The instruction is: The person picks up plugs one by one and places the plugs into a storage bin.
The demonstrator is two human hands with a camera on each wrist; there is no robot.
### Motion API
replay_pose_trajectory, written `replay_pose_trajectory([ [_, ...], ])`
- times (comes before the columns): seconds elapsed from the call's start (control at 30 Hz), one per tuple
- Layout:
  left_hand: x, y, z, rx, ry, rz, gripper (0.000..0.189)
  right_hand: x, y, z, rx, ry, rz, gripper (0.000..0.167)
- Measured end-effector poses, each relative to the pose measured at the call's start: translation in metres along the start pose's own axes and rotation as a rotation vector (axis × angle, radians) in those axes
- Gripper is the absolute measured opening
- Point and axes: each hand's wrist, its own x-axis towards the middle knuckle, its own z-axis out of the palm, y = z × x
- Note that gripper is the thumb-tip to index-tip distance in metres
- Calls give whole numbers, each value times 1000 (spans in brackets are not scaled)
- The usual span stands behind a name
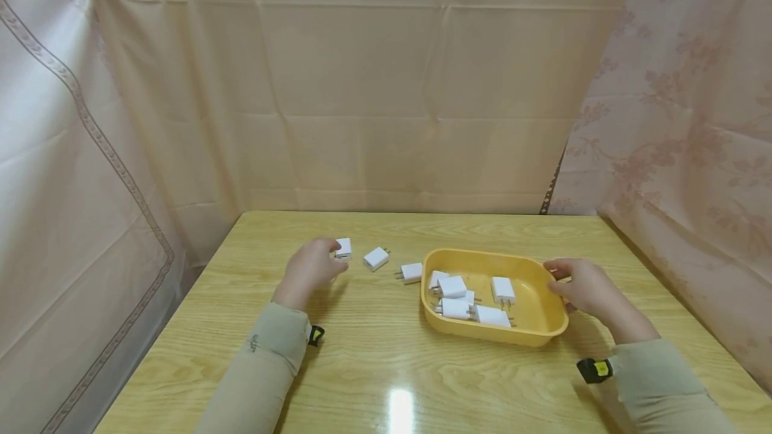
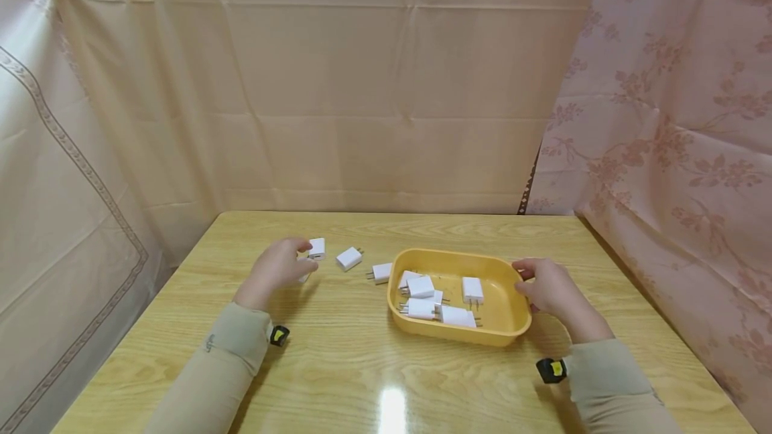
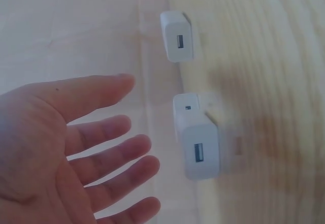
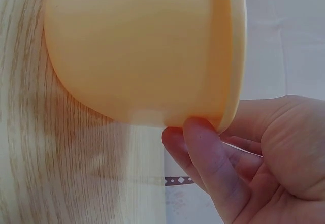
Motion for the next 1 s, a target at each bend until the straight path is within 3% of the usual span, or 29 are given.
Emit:
replay_pose_trajectory([
  [0.57, 3, -10, 7, 53, -23, -17, 44, -1, 1, 1, 0, 3, -5, 48],
  [1.0, 7, -15, 10, 41, -28, -38, 32, 0, 2, 1, 2, 7, -12, 47],
])
